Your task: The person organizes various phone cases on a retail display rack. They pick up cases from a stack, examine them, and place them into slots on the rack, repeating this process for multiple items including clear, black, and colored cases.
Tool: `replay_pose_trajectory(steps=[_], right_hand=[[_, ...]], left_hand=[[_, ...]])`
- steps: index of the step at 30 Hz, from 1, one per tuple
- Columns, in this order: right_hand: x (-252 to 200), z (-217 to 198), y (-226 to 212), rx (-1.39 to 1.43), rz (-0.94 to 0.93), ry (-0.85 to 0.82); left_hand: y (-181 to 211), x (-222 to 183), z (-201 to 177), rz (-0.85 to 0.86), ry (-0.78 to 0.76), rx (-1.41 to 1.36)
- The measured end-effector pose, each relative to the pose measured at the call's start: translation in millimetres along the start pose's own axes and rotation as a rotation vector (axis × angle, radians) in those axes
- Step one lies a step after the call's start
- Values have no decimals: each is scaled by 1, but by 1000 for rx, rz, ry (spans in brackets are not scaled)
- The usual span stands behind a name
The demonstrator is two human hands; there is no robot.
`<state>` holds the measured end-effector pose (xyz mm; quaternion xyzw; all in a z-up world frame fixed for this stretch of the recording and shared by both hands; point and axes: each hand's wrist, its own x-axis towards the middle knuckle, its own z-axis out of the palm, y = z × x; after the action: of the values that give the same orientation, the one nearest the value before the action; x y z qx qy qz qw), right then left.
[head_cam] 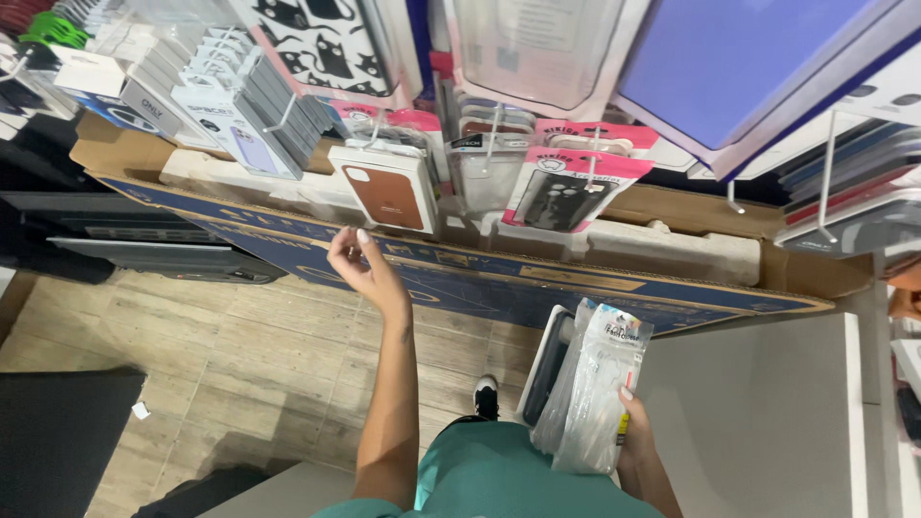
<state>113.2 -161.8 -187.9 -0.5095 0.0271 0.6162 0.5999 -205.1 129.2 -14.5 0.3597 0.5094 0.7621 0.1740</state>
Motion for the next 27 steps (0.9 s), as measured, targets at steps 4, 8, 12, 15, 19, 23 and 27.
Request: replay_pose_trajectory(steps=[4,8,12,15,19,23,27], right_hand=[[-8,-20,-12,81,76,41],[-15,-55,-21,148,9,-144],[-29,-91,-32,120,-88,137],[-54,-104,-53,119,-138,180],[-88,-113,-81,122,-196,311],[-88,-162,-91,182,-252,270],[-86,-201,-100,253,-255,137]], left_hand=[[33,-47,20,180,-70,-40],[43,-111,51,235,-339,-158],[73,-180,94,213,-725,-185],[72,-236,132,173,-969,-257],[72,-302,186,160,-1126,-295],[74,-346,236,162,-1099,-219],[64,-371,268,121,-1057,-165]])
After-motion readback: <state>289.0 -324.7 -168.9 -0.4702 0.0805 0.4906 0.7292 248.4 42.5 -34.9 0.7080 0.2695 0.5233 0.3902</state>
